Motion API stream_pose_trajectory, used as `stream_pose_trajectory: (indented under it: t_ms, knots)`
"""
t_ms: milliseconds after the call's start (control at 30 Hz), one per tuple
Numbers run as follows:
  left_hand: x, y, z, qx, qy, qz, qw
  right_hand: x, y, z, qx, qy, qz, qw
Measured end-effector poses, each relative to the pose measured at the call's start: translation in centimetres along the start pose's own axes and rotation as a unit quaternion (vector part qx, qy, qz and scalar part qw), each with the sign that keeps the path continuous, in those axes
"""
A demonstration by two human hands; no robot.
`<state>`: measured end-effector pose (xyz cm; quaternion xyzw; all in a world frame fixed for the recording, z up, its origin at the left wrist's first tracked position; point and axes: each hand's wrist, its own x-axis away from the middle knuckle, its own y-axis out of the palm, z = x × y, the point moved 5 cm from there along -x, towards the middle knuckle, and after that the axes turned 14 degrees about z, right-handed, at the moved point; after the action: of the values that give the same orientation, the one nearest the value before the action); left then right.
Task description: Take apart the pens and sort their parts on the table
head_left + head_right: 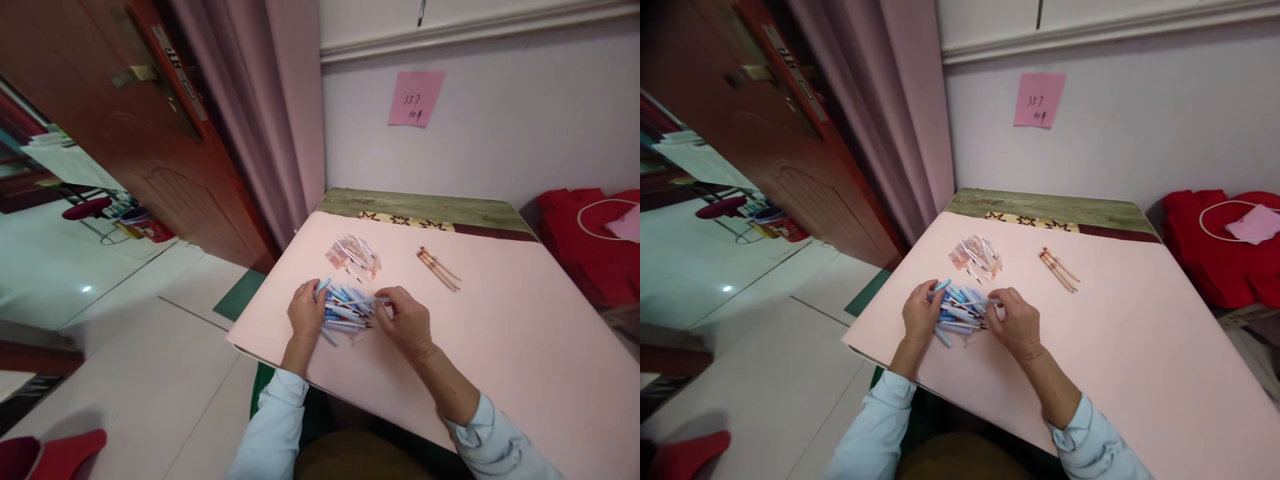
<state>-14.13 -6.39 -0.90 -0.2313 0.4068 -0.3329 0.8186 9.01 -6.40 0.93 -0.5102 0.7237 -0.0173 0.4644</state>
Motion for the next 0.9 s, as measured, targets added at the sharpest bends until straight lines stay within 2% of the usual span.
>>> stream_pose_trajectory:
  t_ms: [267, 433, 633, 767, 900]
  knots:
    - [0.0, 0.2, -0.6, 0.026, -0.019, 0.009, 0.999, -0.7, -1.2, 1.1, -0.004, 0.025, 0.039, 0.999]
    - [-0.8, -0.3, 0.4, 0.009, -0.005, 0.021, 1.000, -0.7, -1.2, 1.5, -0.052, 0.069, 0.036, 0.996]
    - [-2.0, 0.9, 1.4, -0.048, -0.018, -0.041, 0.998, -0.8, -1.4, 2.1, -0.061, 0.124, 0.047, 0.989]
    - [-2.4, 2.1, 1.5, -0.068, -0.037, -0.087, 0.993, -0.3, -0.2, 3.1, -0.031, 0.159, 0.004, 0.987]
    - [-2.6, 2.3, 1.5, -0.075, -0.040, -0.087, 0.993, 0.6, 1.8, 4.1, -0.072, 0.189, -0.057, 0.978]
